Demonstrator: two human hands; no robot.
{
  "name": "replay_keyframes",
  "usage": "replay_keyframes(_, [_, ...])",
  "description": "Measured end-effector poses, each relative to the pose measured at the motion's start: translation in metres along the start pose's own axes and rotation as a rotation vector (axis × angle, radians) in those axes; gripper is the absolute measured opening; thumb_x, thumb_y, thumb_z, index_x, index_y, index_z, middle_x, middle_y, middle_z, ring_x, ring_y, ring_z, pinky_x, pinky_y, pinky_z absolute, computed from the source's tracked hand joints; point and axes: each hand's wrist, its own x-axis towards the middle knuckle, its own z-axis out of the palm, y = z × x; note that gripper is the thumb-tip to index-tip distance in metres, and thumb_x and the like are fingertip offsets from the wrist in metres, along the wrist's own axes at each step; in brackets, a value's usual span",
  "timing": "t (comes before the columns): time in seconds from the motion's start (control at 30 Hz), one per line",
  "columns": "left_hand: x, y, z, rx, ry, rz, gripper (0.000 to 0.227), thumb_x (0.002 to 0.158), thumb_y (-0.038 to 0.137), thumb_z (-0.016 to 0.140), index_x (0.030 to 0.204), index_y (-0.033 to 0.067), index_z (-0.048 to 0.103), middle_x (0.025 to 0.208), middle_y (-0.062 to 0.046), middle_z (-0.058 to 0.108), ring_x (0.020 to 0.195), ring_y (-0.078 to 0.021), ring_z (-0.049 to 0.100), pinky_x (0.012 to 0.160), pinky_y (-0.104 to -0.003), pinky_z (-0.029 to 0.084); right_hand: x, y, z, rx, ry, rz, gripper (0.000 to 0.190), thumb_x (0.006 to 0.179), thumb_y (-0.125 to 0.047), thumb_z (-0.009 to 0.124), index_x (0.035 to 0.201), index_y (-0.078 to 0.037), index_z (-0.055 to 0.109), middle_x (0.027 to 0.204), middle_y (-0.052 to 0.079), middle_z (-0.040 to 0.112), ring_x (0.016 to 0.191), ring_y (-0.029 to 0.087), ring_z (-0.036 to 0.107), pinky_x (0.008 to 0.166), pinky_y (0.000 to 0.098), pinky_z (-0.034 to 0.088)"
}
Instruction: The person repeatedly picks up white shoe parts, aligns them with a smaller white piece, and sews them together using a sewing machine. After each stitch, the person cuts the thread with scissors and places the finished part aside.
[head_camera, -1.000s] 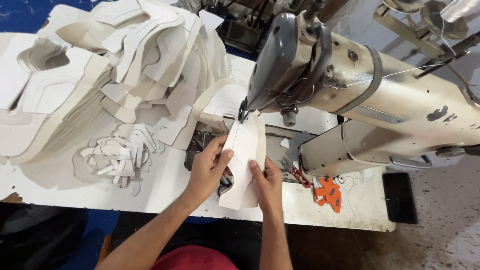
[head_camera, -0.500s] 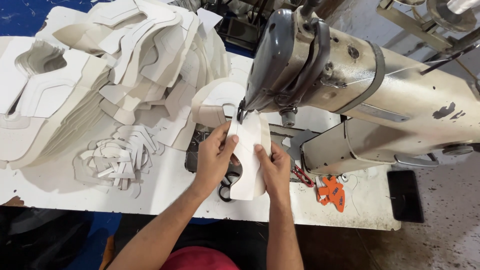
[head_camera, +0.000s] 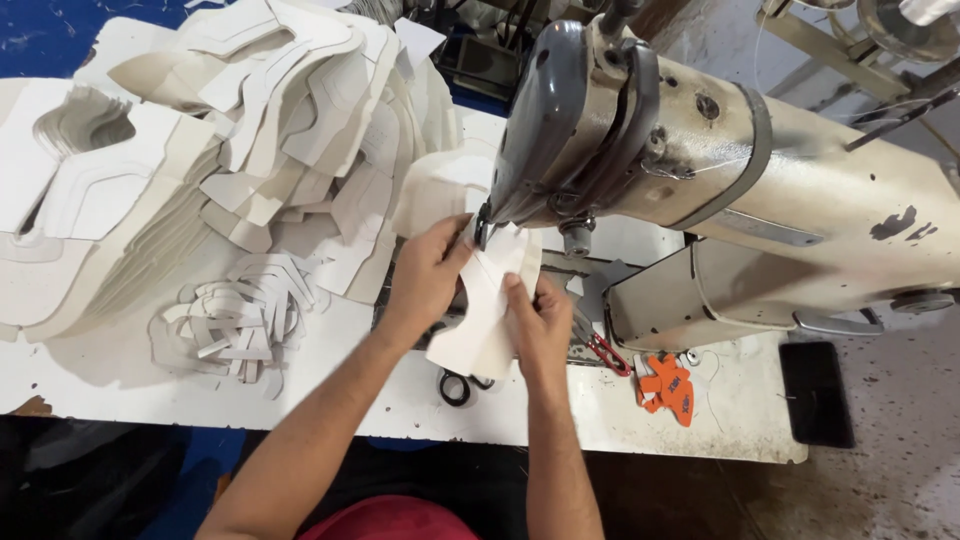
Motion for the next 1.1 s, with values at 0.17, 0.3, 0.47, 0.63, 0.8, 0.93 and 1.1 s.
replay_keyframes(0.17, [0.004, 0.011, -0.016, 0.239, -0.107, 0.181, 0.029, 0.1, 0.018, 0.064, 0.124, 0.0019, 0.07, 0.096, -0.016, 0.075, 0.086, -0.0311, 0.071, 0.073, -0.042, 0.054, -0.02, 0.003, 0.024, 0.241, 0.048, -0.105, 0.03, 0.101, -0.027, 0.066, 0.102, 0.002, 0.075, 0.079, 0.002, 0.071, 0.065, 0.006, 0.059, 0.055, 0.0244, 0.046])
replay_keyframes(0.3, [-0.045, 0.033, -0.017, 0.59, -0.066, 0.148, 0.046, 0.095, 0.024, 0.071, 0.133, 0.0005, 0.061, 0.08, -0.017, 0.07, 0.077, -0.0368, 0.066, 0.071, -0.047, 0.048, -0.025, 0.009, 0.034, 0.264, 0.093, -0.017, 0.031, 0.099, -0.028, 0.066, 0.095, 0.002, 0.071, 0.071, -0.001, 0.064, 0.06, 0.007, 0.053, 0.051, 0.0261, 0.04])
replay_keyframes(0.47, [-0.058, 0.017, -0.016, 0.333, 0.052, 0.17, 0.052, 0.091, 0.02, 0.074, 0.137, 0.0029, 0.06, 0.071, -0.007, 0.065, 0.063, -0.0234, 0.059, 0.091, -0.04, 0.037, -0.023, 0.021, 0.03, 0.227, 0.187, -0.286, 0.049, 0.096, -0.021, 0.077, 0.127, 0.001, 0.046, 0.114, 0.01, 0.058, 0.096, 0.012, 0.059, 0.078, 0.0276, 0.051])
replay_keyframes(0.63, [-0.053, 0.006, -0.015, 0.315, 0.107, 0.306, 0.049, 0.093, 0.02, 0.075, 0.137, 0.0035, 0.06, 0.083, -0.006, 0.065, 0.077, -0.0216, 0.059, 0.092, -0.04, 0.036, -0.011, -0.032, 0.013, 0.229, -0.043, -0.353, 0.067, 0.091, -0.015, 0.075, 0.146, -0.002, 0.039, 0.135, 0.015, 0.054, 0.117, 0.019, 0.062, 0.097, 0.0306, 0.055])
replay_keyframes(0.8, [-0.035, 0.019, -0.02, 0.359, 0.102, 0.295, 0.044, 0.092, 0.017, 0.075, 0.133, 0.0045, 0.064, 0.081, -0.005, 0.068, 0.084, -0.0214, 0.062, 0.096, -0.044, 0.034, 0.001, -0.032, 0.012, 0.267, -0.197, -0.225, 0.061, 0.09, -0.011, 0.071, 0.146, -0.001, 0.046, 0.134, 0.015, 0.06, 0.112, 0.018, 0.064, 0.093, 0.0295, 0.055])
replay_keyframes(0.93, [-0.023, 0.025, -0.022, 0.408, 0.097, 0.321, 0.038, 0.09, 0.015, 0.075, 0.126, 0.0052, 0.067, 0.08, -0.005, 0.07, 0.088, -0.0228, 0.064, 0.097, -0.046, 0.034, 0.01, -0.017, 0.017, 0.281, -0.114, -0.227, 0.056, 0.092, -0.009, 0.071, 0.143, 0.0, 0.05, 0.13, 0.014, 0.063, 0.107, 0.017, 0.064, 0.09, 0.0293, 0.054])
replay_keyframes(1.1, [0.001, 0.03, -0.027, 0.427, 0.048, 0.285, 0.034, 0.091, 0.014, 0.074, 0.123, 0.0051, 0.069, 0.081, -0.007, 0.072, 0.087, -0.0229, 0.064, 0.097, -0.046, 0.034, 0.013, -0.008, 0.017, 0.367, -0.107, -0.212, 0.053, 0.093, -0.009, 0.071, 0.141, 0.0, 0.05, 0.124, 0.012, 0.063, 0.104, 0.016, 0.063, 0.088, 0.0304, 0.055])
